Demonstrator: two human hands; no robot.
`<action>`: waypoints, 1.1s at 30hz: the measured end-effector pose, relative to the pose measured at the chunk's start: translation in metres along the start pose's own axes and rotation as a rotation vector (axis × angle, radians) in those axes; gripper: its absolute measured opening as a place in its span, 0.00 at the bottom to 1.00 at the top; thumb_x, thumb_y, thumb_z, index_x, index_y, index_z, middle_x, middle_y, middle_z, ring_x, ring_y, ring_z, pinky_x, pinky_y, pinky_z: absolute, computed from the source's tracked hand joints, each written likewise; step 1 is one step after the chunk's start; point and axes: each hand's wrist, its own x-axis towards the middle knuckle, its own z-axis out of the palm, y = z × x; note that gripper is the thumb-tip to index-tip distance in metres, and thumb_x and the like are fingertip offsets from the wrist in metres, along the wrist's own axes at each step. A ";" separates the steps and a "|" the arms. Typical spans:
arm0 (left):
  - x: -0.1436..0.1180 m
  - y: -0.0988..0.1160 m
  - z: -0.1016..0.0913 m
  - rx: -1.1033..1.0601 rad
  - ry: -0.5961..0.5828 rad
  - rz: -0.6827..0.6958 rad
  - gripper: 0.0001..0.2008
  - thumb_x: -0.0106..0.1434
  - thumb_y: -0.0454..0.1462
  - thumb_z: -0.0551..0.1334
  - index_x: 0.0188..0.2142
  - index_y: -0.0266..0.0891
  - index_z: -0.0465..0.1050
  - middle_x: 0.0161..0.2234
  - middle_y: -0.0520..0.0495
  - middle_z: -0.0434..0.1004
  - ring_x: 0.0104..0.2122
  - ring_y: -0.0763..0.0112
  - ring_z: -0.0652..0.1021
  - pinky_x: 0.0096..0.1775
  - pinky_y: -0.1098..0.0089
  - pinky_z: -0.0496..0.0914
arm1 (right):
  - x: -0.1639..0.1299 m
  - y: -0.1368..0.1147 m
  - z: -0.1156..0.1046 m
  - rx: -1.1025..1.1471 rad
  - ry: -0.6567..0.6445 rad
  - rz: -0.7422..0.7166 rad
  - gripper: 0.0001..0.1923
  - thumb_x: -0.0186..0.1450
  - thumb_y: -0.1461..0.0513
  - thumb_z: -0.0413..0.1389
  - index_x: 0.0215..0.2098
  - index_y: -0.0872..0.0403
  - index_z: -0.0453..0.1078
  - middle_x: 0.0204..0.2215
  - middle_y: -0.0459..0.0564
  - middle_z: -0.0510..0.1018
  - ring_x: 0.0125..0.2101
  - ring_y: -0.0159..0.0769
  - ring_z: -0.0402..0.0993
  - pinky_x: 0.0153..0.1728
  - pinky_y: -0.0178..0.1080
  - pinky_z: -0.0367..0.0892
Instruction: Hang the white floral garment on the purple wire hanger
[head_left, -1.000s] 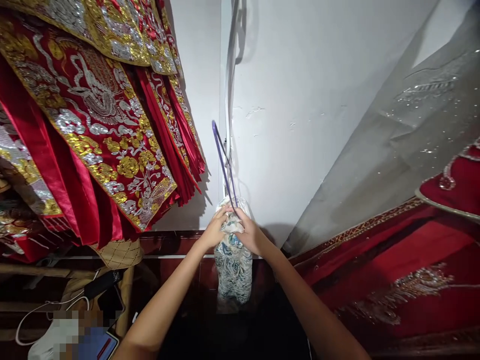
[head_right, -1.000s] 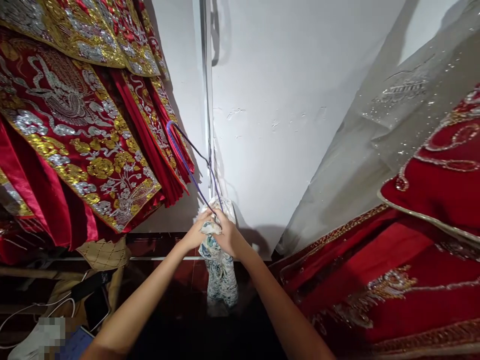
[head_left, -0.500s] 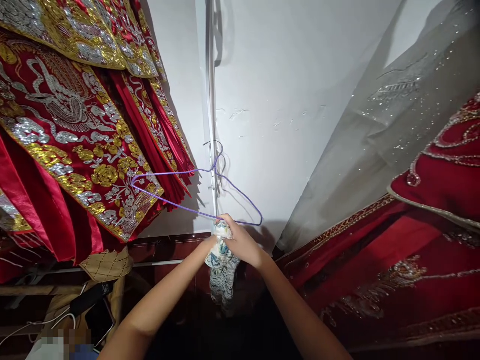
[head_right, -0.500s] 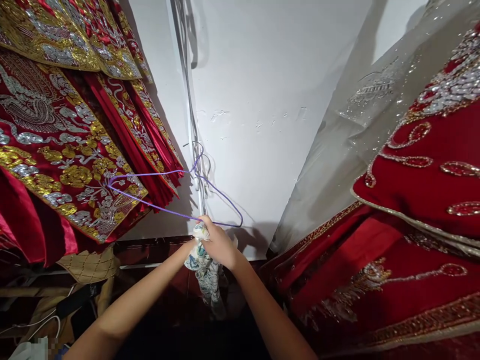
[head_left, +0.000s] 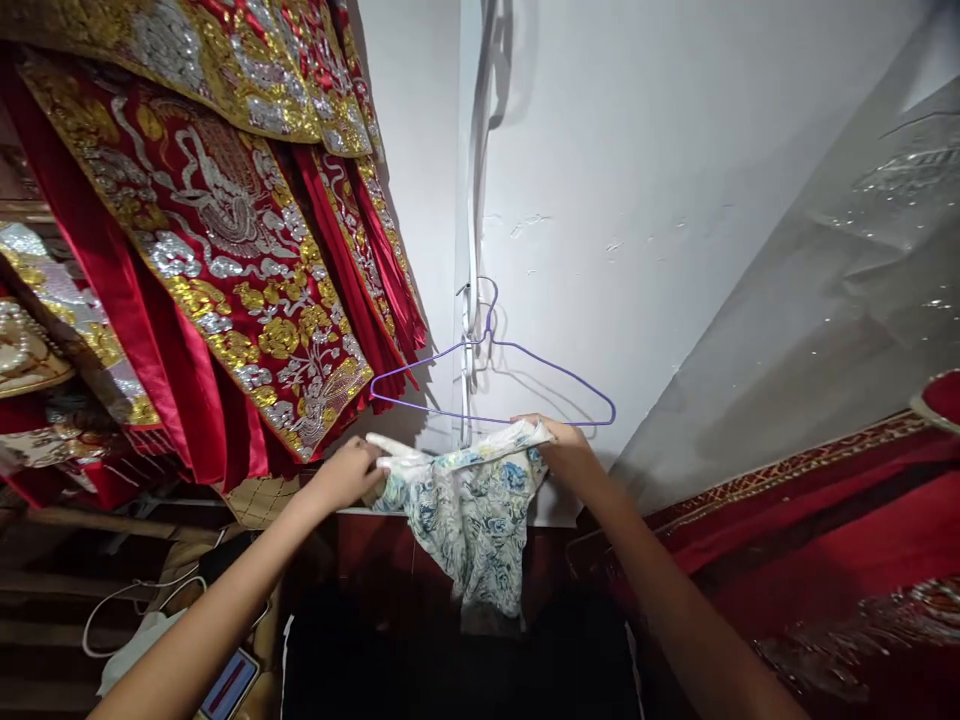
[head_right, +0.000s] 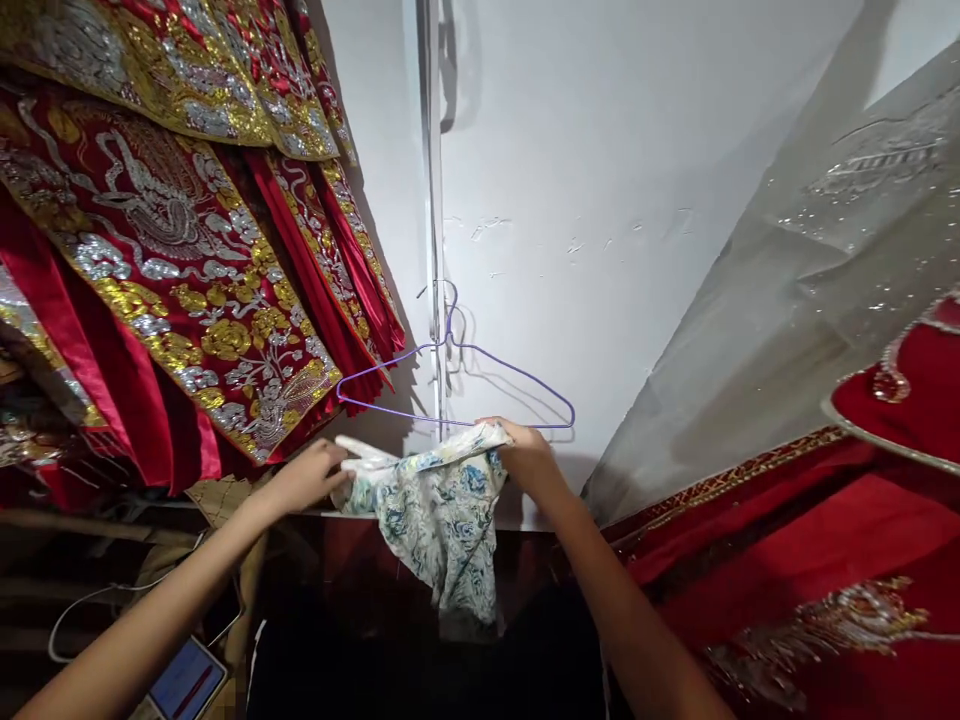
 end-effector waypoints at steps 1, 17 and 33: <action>0.003 0.012 0.000 0.085 -0.060 0.060 0.13 0.43 0.32 0.74 0.20 0.44 0.71 0.23 0.46 0.74 0.34 0.56 0.76 0.48 0.63 0.69 | 0.003 0.001 -0.001 0.008 0.011 0.021 0.15 0.57 0.64 0.49 0.36 0.53 0.77 0.32 0.48 0.81 0.34 0.41 0.74 0.32 0.35 0.63; 0.012 0.081 0.001 0.830 -0.183 0.525 0.03 0.53 0.35 0.64 0.28 0.41 0.71 0.40 0.41 0.78 0.45 0.50 0.76 0.50 0.58 0.68 | 0.001 -0.012 -0.006 -0.138 0.210 0.051 0.13 0.58 0.56 0.51 0.20 0.54 0.63 0.17 0.45 0.66 0.23 0.34 0.61 0.24 0.34 0.53; 0.066 0.101 0.064 0.749 -0.351 0.675 0.17 0.68 0.33 0.52 0.54 0.39 0.69 0.46 0.42 0.78 0.44 0.63 0.78 0.48 0.64 0.70 | -0.030 -0.035 0.014 0.161 0.224 -0.069 0.27 0.56 0.65 0.51 0.54 0.54 0.73 0.33 0.50 0.79 0.35 0.39 0.74 0.38 0.38 0.69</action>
